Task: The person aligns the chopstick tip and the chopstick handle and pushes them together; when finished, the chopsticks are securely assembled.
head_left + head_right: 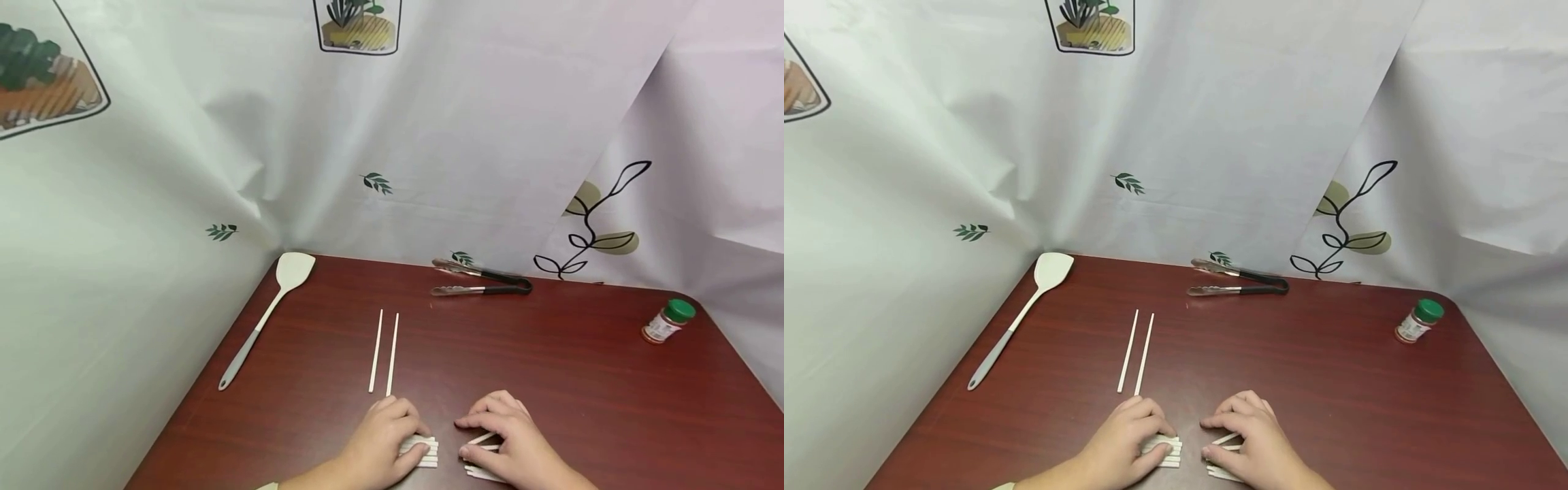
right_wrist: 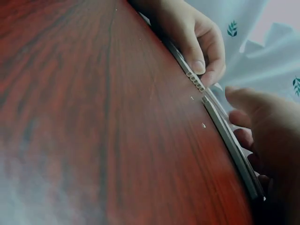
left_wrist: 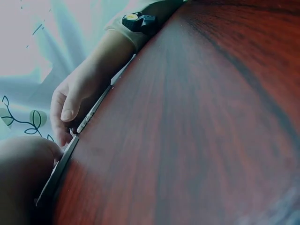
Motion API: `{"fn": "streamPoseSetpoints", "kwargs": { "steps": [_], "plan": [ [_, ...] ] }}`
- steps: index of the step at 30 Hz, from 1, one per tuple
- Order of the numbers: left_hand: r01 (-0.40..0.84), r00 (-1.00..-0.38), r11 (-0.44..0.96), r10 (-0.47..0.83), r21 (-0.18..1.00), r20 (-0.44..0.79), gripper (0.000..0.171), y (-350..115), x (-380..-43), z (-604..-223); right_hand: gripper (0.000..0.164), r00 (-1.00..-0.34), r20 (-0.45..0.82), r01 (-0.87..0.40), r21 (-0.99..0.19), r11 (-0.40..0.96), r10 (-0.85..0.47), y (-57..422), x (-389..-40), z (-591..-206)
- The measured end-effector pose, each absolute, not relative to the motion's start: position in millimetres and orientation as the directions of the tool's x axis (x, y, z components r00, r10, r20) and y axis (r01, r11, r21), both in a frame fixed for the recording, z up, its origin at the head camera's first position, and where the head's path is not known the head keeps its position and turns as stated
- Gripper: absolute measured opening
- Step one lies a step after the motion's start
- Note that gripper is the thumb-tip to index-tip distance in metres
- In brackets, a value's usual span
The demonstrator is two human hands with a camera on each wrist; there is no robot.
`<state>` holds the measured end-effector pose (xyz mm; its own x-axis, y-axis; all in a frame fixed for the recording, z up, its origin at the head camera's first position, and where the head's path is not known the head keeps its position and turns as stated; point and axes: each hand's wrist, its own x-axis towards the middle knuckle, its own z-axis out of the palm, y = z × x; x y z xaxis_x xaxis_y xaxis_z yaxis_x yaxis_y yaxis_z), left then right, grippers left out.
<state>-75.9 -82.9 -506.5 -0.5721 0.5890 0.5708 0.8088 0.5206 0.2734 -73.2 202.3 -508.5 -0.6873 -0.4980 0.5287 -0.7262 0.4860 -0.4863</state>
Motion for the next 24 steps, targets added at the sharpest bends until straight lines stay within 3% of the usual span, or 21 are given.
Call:
{"fn": "streamPoseSetpoints", "kwargs": {
  "steps": [3, 12, 24],
  "plan": [
    [0.809, -0.574, 0.514, 0.589, 0.285, 0.569, 0.017, -82, -75, -507, 0.040, -0.679, 0.544, -0.734, -0.495, 0.465, -0.492, 204, -72, -508],
    [0.792, -0.601, 0.521, 0.574, 0.318, 0.556, 0.021, -80, -74, -506, 0.035, -0.692, 0.552, -0.722, -0.527, 0.449, -0.465, 204, -70, -512],
    [0.697, -0.716, 0.571, 0.582, 0.433, 0.385, 0.017, -82, -70, -492, 0.039, -0.733, 0.520, -0.679, -0.536, 0.502, -0.438, 196, -65, -507]
  ]
}}
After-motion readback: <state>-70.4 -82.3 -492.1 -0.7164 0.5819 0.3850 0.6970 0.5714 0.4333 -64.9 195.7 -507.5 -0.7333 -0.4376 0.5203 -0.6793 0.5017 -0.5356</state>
